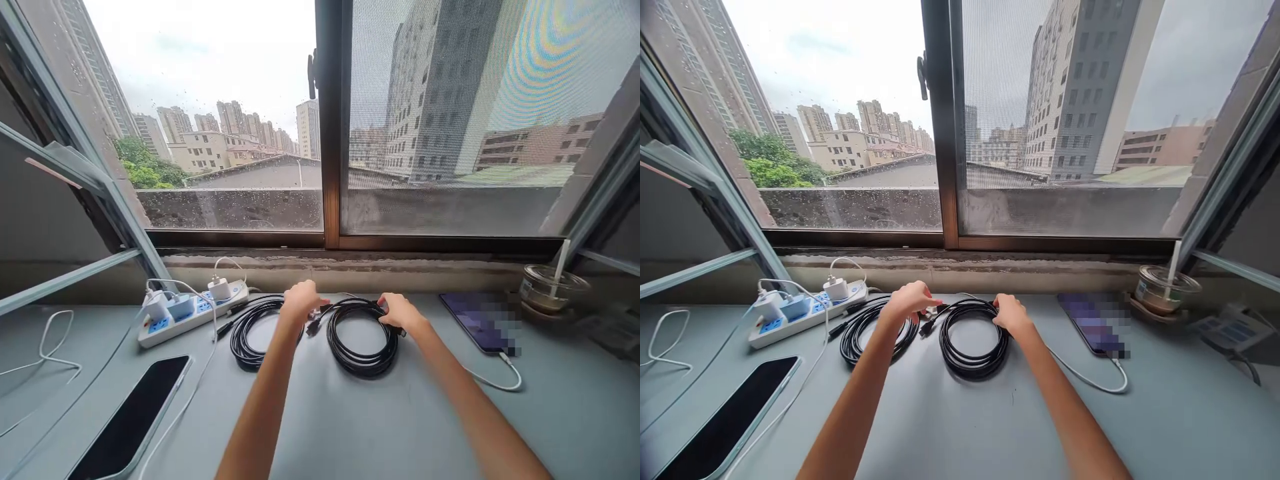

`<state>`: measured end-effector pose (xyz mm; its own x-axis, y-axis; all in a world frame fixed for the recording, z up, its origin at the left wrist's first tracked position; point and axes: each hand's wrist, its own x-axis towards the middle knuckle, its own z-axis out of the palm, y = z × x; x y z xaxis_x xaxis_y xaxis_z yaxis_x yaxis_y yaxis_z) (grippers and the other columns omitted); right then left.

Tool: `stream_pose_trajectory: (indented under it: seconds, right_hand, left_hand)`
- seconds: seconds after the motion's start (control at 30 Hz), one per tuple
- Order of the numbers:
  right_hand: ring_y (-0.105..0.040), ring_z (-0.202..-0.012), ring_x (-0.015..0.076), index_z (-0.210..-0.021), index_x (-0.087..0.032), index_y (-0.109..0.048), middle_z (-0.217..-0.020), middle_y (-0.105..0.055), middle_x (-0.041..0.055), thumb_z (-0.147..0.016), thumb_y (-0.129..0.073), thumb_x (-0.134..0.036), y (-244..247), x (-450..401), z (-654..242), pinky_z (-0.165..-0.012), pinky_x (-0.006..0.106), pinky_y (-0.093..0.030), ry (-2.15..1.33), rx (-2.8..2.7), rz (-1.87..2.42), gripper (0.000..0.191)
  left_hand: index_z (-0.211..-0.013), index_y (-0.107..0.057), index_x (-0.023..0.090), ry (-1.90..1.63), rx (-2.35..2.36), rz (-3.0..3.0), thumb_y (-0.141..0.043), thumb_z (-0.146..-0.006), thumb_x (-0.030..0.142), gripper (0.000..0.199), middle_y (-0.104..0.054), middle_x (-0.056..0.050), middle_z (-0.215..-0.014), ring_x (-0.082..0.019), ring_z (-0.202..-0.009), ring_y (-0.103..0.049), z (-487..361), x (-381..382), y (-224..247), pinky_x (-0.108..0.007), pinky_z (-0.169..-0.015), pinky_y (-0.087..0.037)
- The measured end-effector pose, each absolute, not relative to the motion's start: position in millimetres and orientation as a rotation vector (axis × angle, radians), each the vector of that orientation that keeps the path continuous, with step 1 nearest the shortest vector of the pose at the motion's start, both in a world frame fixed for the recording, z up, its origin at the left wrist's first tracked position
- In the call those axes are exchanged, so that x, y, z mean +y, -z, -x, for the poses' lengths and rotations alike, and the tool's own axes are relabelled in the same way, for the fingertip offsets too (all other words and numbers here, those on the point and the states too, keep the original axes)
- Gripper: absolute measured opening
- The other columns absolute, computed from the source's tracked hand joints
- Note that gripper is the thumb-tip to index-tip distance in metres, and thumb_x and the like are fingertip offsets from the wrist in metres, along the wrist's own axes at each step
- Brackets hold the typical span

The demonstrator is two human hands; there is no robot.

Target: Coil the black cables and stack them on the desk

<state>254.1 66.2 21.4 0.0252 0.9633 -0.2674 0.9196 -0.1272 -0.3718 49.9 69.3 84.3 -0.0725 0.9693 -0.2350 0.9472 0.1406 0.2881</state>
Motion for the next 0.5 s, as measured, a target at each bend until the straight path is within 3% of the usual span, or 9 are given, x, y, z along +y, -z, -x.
stream_pose_trajectory:
  seconds: [0.07, 0.13, 0.23, 0.3, 0.37, 0.5]
  right_hand:
    - [-0.057, -0.112, 0.0213, -0.124, -0.013, -0.054, -0.126, -0.056, 0.0116, -0.084, -0.064, -0.025, -32.6, 60.9, -259.1, -0.096, 0.042, -0.046, -0.697, -1.995, 2.221, 0.043]
    - [-0.063, -0.1, 0.0209, -0.124, -0.01, -0.053, -0.12, -0.06, 0.015, -0.085, -0.064, -0.029, -42.2, 55.5, -265.3, -0.088, 0.039, -0.051, -0.779, -1.976, 2.297, 0.046]
    - [-0.067, -0.066, 0.0171, -0.126, -0.003, -0.049, -0.09, -0.069, 0.0143, -0.088, -0.059, -0.032, -45.7, 51.4, -269.5, -0.065, 0.03, -0.054, -1.074, -1.986, 2.368, 0.049]
    - [-0.064, -0.055, 0.0148, -0.128, -0.002, -0.045, -0.078, -0.069, 0.0105, -0.089, -0.056, -0.032, -40.1, 52.3, -265.9, -0.056, 0.026, -0.052, -1.248, -2.019, 2.356, 0.05]
    - [-0.061, -0.05, 0.0122, -0.129, -0.003, -0.044, -0.076, -0.068, 0.0083, -0.09, -0.055, -0.027, -31.1, 55.0, -258.6, -0.052, 0.024, -0.05, -1.329, -2.041, 2.348, 0.047]
    - [-0.06, -0.051, 0.0089, -0.129, -0.004, -0.043, -0.081, -0.068, 0.0071, -0.093, -0.049, -0.021, -15.4, 60.8, -246.7, -0.052, 0.02, -0.05, -1.331, -2.011, 2.363, 0.04]
  left_hand:
    - [-0.072, -0.063, 0.013, -0.048, 2.063, -1.773, -0.062, -0.08, 0.041, 0.029, -0.072, -0.011, -0.081, -0.022, -0.06, -0.067, -31.0, 71.0, -90.0, -0.036, -0.082, -0.05]
    - [-0.067, -0.061, 0.013, -0.003, 2.019, -1.692, -0.06, -0.081, 0.041, 0.032, -0.072, -0.011, -0.08, -0.021, -0.055, -0.066, -12.4, 75.2, -89.4, -0.033, -0.073, -0.052]
    - [-0.067, -0.062, 0.013, 0.082, 1.943, -1.558, -0.067, -0.076, 0.047, 0.036, -0.071, -0.011, -0.073, -0.022, -0.058, -0.068, 6.6, 85.4, -76.3, -0.032, -0.068, -0.054]
    - [-0.065, -0.063, 0.012, 0.135, 1.942, -1.492, -0.075, -0.067, 0.053, 0.042, -0.07, -0.012, -0.067, -0.026, -0.06, -0.068, 11.0, 92.8, -63.3, -0.035, -0.068, -0.056]
    - [-0.065, -0.063, 0.013, 0.168, 1.965, -1.471, -0.079, -0.06, 0.054, 0.045, -0.068, -0.013, -0.064, -0.029, -0.062, -0.068, 10.5, 98.5, -51.8, -0.039, -0.07, -0.056]
    - [-0.063, -0.063, 0.014, 0.186, 2.0, -1.521, -0.077, -0.064, 0.046, 0.034, -0.066, -0.012, -0.058, -0.031, -0.066, -0.069, 6.0, 102.5, -41.4, -0.04, -0.072, -0.057]
